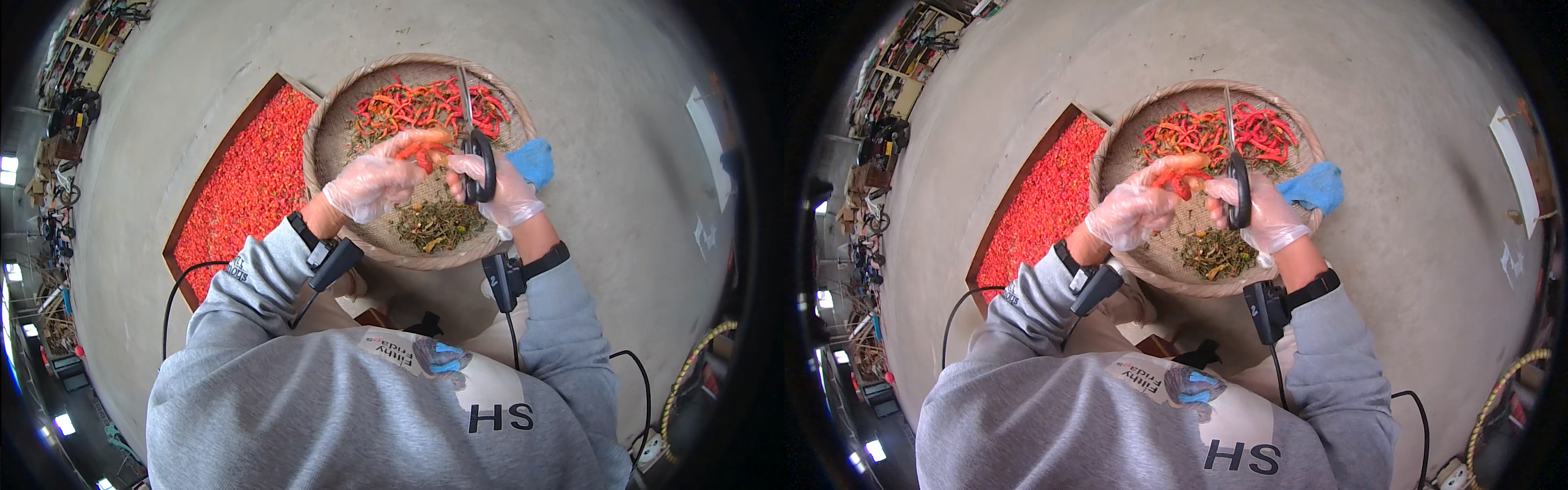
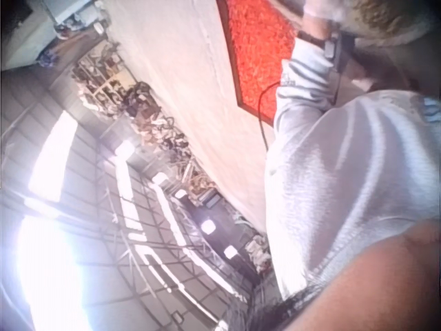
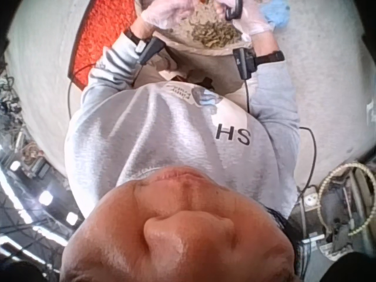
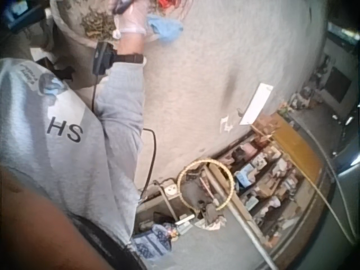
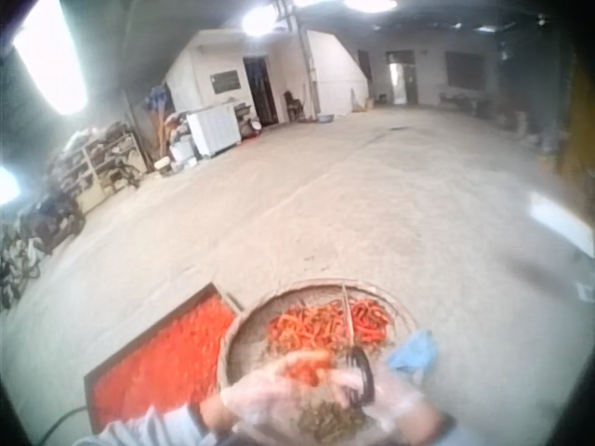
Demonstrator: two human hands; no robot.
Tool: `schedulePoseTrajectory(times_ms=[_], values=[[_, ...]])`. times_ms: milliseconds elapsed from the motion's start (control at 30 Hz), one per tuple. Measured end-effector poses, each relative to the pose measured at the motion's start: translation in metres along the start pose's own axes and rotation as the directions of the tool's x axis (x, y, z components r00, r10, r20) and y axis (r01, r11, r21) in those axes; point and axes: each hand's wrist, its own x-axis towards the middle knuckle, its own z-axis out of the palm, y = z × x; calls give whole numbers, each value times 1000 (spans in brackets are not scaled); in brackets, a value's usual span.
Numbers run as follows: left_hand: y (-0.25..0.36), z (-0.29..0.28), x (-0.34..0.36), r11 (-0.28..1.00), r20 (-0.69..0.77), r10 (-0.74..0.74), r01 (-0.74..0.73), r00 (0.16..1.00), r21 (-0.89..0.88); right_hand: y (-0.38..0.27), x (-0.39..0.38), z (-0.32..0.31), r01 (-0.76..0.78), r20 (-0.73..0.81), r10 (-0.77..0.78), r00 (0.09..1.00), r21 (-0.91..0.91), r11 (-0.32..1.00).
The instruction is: The person uses scissors to cut red chili peppers into small pieces, placing the cut pieces into a rectangular tray. The stems and other trimmings are placed into a round woven basket. The person handles the peppers one at a time, wearing gloves.
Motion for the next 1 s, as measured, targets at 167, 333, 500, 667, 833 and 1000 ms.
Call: schedulePoseTrajectory(times_ms=[167,333,500,667,833,1000], values=[[-21,-5,4,961,-31,94,-82,995,263,9,-1,7,-223,15,223,975,-34,974],[-37,-53,17,879,-239,118,11,964,476,2,8,0,-101,-263,15,965,-319,942],[-47,-144,49,923,-492,24,169,870,345,-17,5,-14,45,-262,-122,957,-282,958],[-69,-199,81,996,-497,79,-44,864,82,-19,0,-12,58,-165,-104,981,-261,963],[-69,-256,121,907,-554,11,225,833,356,-21,-1,-12,-2,-222,-55,974,-249,968],[-63,-295,172,-200,-170,270,228,948,953,-22,-3,-15,-2,-227,-60,972,-264,965]])
